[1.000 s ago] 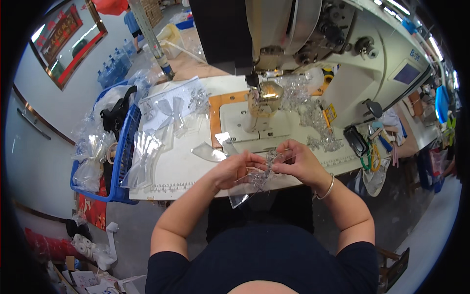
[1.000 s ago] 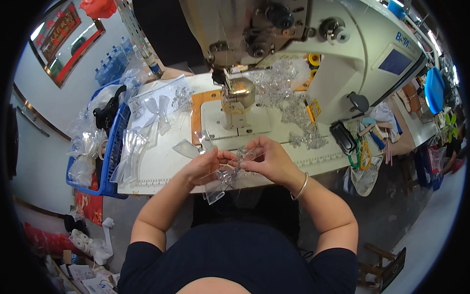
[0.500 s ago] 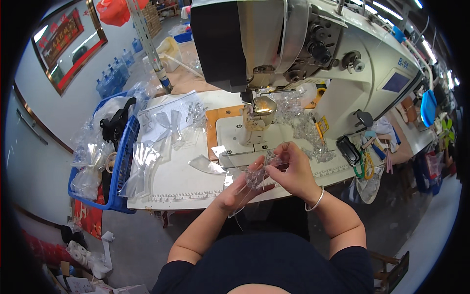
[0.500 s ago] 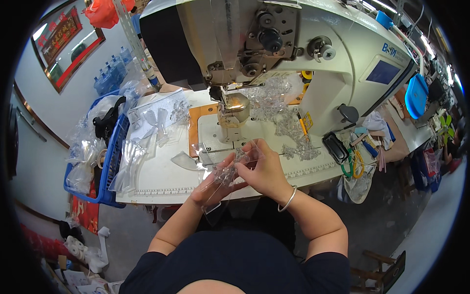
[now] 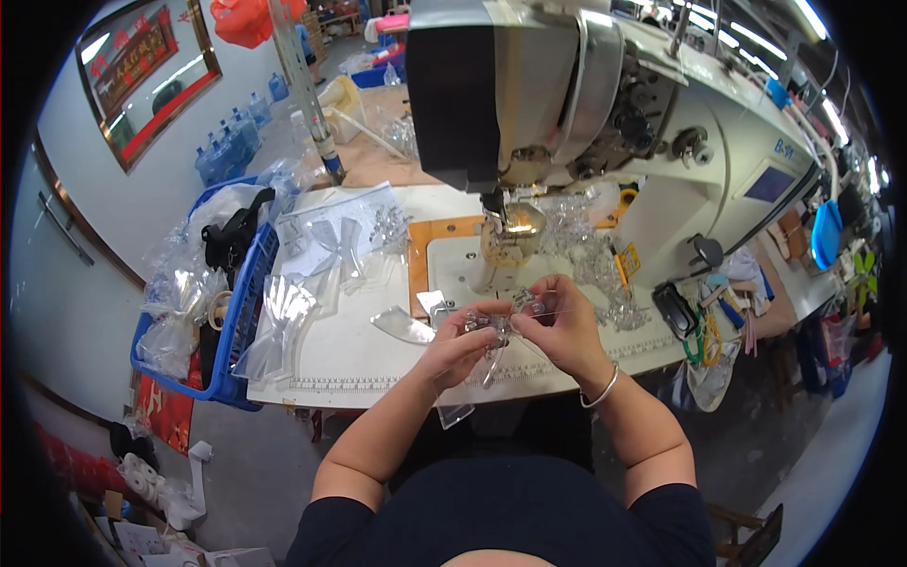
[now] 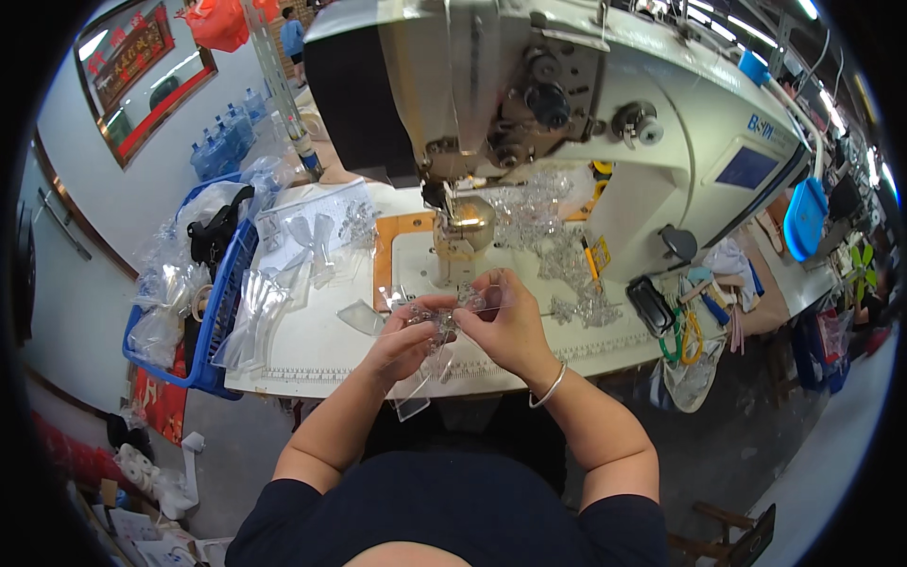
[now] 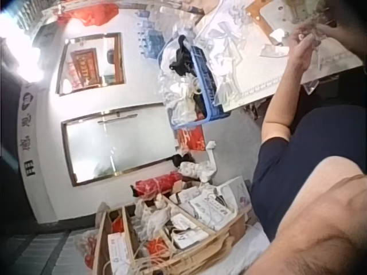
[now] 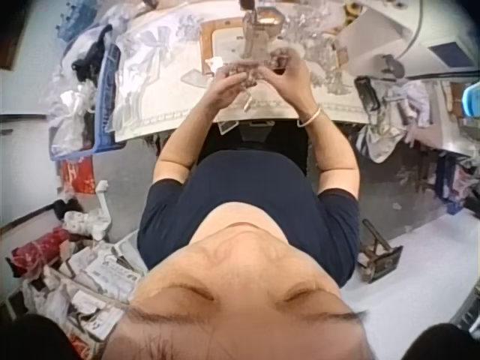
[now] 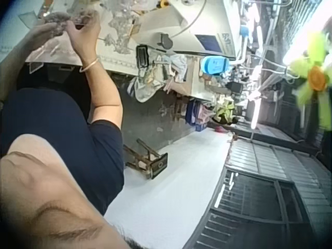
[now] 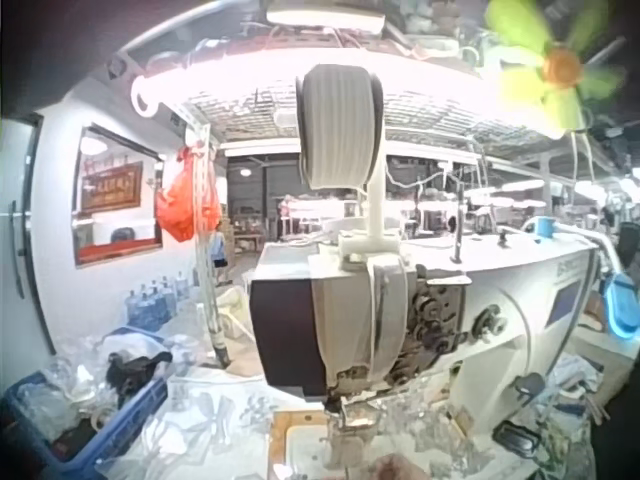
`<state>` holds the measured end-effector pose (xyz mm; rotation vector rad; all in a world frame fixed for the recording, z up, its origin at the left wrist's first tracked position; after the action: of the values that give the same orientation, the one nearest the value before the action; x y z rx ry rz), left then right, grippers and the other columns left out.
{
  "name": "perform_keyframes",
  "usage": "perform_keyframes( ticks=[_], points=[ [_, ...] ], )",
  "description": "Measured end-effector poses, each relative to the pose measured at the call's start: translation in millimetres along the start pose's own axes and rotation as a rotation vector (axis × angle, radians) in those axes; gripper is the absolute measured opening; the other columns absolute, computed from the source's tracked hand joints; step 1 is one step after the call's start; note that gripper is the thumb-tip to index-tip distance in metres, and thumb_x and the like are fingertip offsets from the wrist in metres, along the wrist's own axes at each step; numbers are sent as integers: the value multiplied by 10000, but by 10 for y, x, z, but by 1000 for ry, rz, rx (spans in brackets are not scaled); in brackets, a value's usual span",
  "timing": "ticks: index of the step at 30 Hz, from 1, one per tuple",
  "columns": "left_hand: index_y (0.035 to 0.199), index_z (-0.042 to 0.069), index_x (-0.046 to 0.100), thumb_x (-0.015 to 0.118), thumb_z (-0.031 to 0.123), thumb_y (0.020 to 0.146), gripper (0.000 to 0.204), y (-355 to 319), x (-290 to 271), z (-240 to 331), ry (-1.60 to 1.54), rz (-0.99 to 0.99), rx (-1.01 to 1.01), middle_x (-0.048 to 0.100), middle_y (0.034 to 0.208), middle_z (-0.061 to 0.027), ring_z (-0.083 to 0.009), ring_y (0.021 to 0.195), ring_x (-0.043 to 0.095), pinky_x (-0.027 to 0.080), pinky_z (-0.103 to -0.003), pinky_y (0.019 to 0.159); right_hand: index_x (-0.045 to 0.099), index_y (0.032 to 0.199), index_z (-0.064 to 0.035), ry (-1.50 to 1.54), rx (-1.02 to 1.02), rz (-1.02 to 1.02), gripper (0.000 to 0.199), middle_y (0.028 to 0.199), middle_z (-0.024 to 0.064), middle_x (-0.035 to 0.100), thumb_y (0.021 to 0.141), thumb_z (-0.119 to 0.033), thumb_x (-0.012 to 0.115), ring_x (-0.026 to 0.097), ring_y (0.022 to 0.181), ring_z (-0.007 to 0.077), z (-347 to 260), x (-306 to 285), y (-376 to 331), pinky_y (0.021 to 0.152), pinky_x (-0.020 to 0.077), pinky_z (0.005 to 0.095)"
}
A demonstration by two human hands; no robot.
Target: The person sews small clear plastic pieces using a sewing machine, then trims excess material with scissors. The person repeats this process for multiple items, handling each piece individually and placing finished items aside.
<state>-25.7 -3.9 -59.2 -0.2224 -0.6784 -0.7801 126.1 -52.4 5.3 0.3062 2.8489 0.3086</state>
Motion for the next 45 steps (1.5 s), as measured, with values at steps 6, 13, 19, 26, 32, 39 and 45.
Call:
perform_keyframes(
  ticks=[6,13,19,26,32,39,45],
  points=[
    [1038,10,563,691,119,804,289,402,-27,626,435,50,20,622,945,-77,-127,787,615,516,-263,684,467,1010,-19,28,-147,83,367,798,35,595,745,5,721,582,707,73,-145,46,411,606,486,214],
    [1071,-56,557,685,126,789,359,809,67,1026,563,143,-110,606,914,-98,-150,768,615,526,-296,621,464,1014,-48,48,-340,254,329,746,32,594,772,33,672,593,660,78,-38,64,738,590,483,224],
    [981,-20,554,677,100,790,257,873,46,1101,481,77,-259,599,901,-87,-167,771,628,575,-332,677,536,915,-9,-259,-392,377,188,764,49,591,764,9,648,597,665,119,-244,74,666,608,467,260],
    [1029,-48,609,630,37,822,225,895,184,1274,516,104,-219,663,918,-146,-223,791,670,579,-339,709,579,871,16,-449,-518,556,167,753,88,579,746,-49,668,578,745,208,-171,21,777,719,462,329],
    [1065,-52,589,601,-4,864,207,1062,22,1288,479,86,-271,649,968,-155,-247,859,665,570,-355,789,607,830,43,113,-41,283,138,767,48,613,712,-10,653,573,646,130,83,-44,1096,626,472,257],
    [1067,-61,582,610,29,871,218,1054,-24,1293,523,72,-361,648,990,-165,-254,890,663,558,-324,817,626,866,41,359,66,228,145,793,80,643,725,4,624,612,695,136,76,-17,1095,643,489,242],
    [1021,-42,587,627,52,857,193,899,83,1315,434,50,-312,656,949,-163,-248,891,664,562,-342,816,620,913,19,224,-66,250,182,969,82,614,733,2,638,596,792,126,16,-13,1004,710,484,236]
  ],
)
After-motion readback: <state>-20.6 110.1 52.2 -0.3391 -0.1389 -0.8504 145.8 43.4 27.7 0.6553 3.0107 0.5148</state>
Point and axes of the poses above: each hand's wrist, its own y-axis towards the middle knuckle, its own x-axis out of the palm, z = x × y, the point moved 4 cm from there along y, towards the middle knuckle
